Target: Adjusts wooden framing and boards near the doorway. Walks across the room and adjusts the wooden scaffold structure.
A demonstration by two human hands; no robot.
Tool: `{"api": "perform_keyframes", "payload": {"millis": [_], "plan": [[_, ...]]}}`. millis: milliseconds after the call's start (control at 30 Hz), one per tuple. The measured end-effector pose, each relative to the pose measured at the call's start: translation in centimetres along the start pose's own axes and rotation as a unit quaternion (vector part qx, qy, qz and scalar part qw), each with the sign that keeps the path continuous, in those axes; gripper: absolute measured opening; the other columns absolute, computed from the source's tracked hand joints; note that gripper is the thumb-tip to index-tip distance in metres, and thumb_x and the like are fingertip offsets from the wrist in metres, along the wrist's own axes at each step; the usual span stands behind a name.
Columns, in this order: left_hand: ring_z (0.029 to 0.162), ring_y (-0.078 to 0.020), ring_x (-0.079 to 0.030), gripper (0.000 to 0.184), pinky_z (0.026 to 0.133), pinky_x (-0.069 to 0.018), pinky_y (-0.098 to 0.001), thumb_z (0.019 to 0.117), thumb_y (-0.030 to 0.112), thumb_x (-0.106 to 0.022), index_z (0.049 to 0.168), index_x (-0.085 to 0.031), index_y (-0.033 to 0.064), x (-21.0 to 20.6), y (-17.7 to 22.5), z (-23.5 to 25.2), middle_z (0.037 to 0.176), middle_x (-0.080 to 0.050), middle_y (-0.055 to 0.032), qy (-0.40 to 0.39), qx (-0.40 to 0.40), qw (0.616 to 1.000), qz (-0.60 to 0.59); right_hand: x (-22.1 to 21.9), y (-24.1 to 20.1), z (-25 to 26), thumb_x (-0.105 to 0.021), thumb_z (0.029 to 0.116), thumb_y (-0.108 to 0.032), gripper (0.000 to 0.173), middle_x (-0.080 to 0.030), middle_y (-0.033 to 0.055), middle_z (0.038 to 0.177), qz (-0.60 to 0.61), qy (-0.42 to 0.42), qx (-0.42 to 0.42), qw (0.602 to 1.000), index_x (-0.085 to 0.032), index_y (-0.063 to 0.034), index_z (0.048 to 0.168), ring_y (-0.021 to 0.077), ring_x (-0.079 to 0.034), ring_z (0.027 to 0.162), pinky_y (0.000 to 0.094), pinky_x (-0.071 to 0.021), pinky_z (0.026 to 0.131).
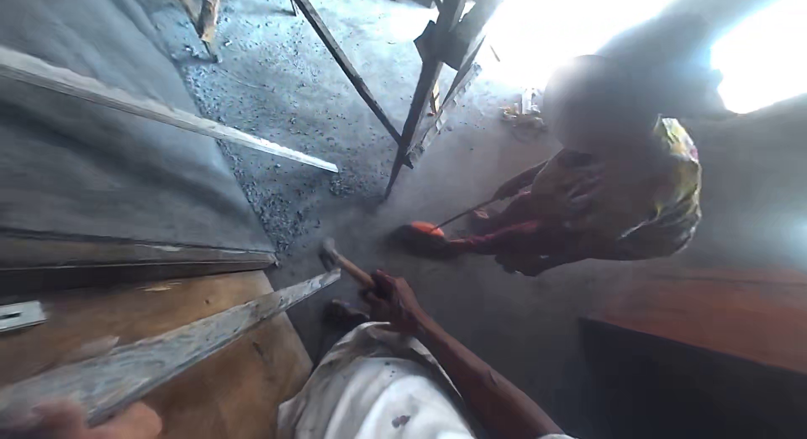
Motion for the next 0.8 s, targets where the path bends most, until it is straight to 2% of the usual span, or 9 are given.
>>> {"api": "perform_keyframes", "payload": {"millis": [67,133,267,300,400,567,667,733,800], "plan": [[0.104,-0.0055,-0.07,0.05,0.099,-0.0567,-0.0296,0.1012,0.032,-0.059,0.124,-0.045,-0.0106,-0.3,-0.6,1.7,0.103,-0.071,0.0051,0.006,-0.015,1.0,-0.006,-0.4,1.2,0.6,-0.06,0.0999,-0.037,0.036,-0.066,0.0106,0.085,0.002,0.013,-0.066,0.998,-0.066,-0.0035,0.109,0.0248,-0.065,0.078,0.0477,-0.054,0.075],[0.102,-0.0111,-0.072,0.059,0.097,-0.0596,-0.0345,0.0911,0.043,-0.077,0.124,-0.049,0.002,-0.5,-1.6,3.4,0.104,-0.074,0.0062,-0.008,-0.038,0.998,-0.041,-0.8,2.4,1.5,-0.06,0.101,-0.034,0.034,-0.067,0.0124,0.088,0.009,0.024,-0.118,0.993,-0.066,-0.002,0.112,0.0253,-0.065,0.08,0.0474,-0.0538,0.077],[0.104,-0.0104,-0.072,0.043,0.096,-0.0596,-0.0332,0.0932,0.04,-0.074,0.125,-0.055,0.0183,-1.2,-2.9,5.7,0.106,-0.075,0.0097,-0.038,-0.058,0.996,-0.054,-1.3,4.2,4.8,-0.056,0.1053,-0.033,0.038,-0.066,0.0179,0.101,0.018,-0.003,-0.199,0.98,-0.061,0.0001,0.123,0.0298,-0.065,0.089,0.0501,-0.0527,0.083],[0.105,-0.0088,-0.071,0.042,0.096,-0.0591,-0.032,0.0939,0.041,-0.073,0.125,-0.054,0.0197,-1.6,-3.1,6.3,0.107,-0.074,0.0112,-0.041,-0.057,0.996,-0.047,-1.4,4.8,6.3,-0.056,0.1054,-0.033,0.038,-0.066,0.0173,0.1,0.033,-0.005,-0.217,0.976,-0.06,-0.0001,0.125,0.0284,-0.065,0.086,0.0485,-0.0535,0.08],[0.104,-0.0107,-0.072,0.04,0.095,-0.0599,-0.0328,0.0935,0.04,-0.074,0.125,-0.056,0.0218,-2.7,-3.7,8.2,0.108,-0.075,0.0091,-0.037,-0.067,0.996,-0.045,-2.0,5.9,12.5,-0.055,0.1063,-0.033,0.036,-0.06,0.0094,0.087,0.093,-0.013,-0.256,0.962,-0.058,-0.0013,0.122,0.0171,-0.058,0.065,0.0358,-0.0519,0.061],[0.104,-0.0124,-0.073,0.034,0.095,-0.0602,-0.0324,0.0963,0.038,-0.07,0.126,-0.06,0.0265,-4.9,-5.0,11.6,0.11,-0.076,0.0073,-0.027,-0.091,0.995,-0.032,0.6,-0.4,27.6,-0.051,0.1076,-0.03,0.034,-0.055,0.0056,0.081,0.107,-0.044,-0.241,0.963,-0.059,-0.0005,0.124,0.0123,-0.051,0.06,0.0307,-0.048,0.057],[0.105,-0.0096,-0.072,0.034,0.095,-0.0597,-0.03,0.0966,0.039,-0.07,0.126,-0.058,0.0295,-6.8,-5.3,13.4,0.11,-0.075,0.011,0.018,-0.082,0.996,0.002,3.3,-6.9,35.9,-0.051,0.1079,-0.03,0.038,-0.061,0.0156,0.101,-0.008,-0.063,-0.205,0.977,-0.059,0.0011,0.128,0.0215,-0.059,0.077,0.04,-0.0516,0.074],[0.107,-0.0061,-0.071,0.033,0.097,-0.0582,-0.0271,0.0968,0.041,-0.069,0.126,-0.058,0.0317,-8.0,-5.3,14.6,0.11,-0.075,0.0144,0.053,-0.08,0.995,0.029,4.8,-11.6,39.9,-0.056,0.1056,-0.032,0.044,-0.065,0.0232,0.116,-0.067,-0.055,-0.144,0.986,-0.057,0.0002,0.135,0.0317,-0.066,0.095,0.0499,-0.0531,0.085],[0.107,-0.0064,-0.071,0.033,0.098,-0.0581,-0.0272,0.0969,0.041,-0.068,0.126,-0.058,0.028,-9.2,-5.6,16.0,0.109,-0.075,0.0136,0.086,-0.084,0.991,0.05,5.3,-15.3,43.0,-0.062,0.1019,-0.03,0.047,-0.065,0.0266,0.124,-0.086,-0.031,-0.065,0.994,-0.055,0.0009,0.136,0.0388,-0.066,0.111,0.0559,-0.0513,0.097]]}}
Point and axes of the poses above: each hand's wrist, its own z-axis towards the middle knuckle, its own x-axis out of the back of the hand, y = z × x, the point moved 9 cm from there along z, towards the middle knuckle
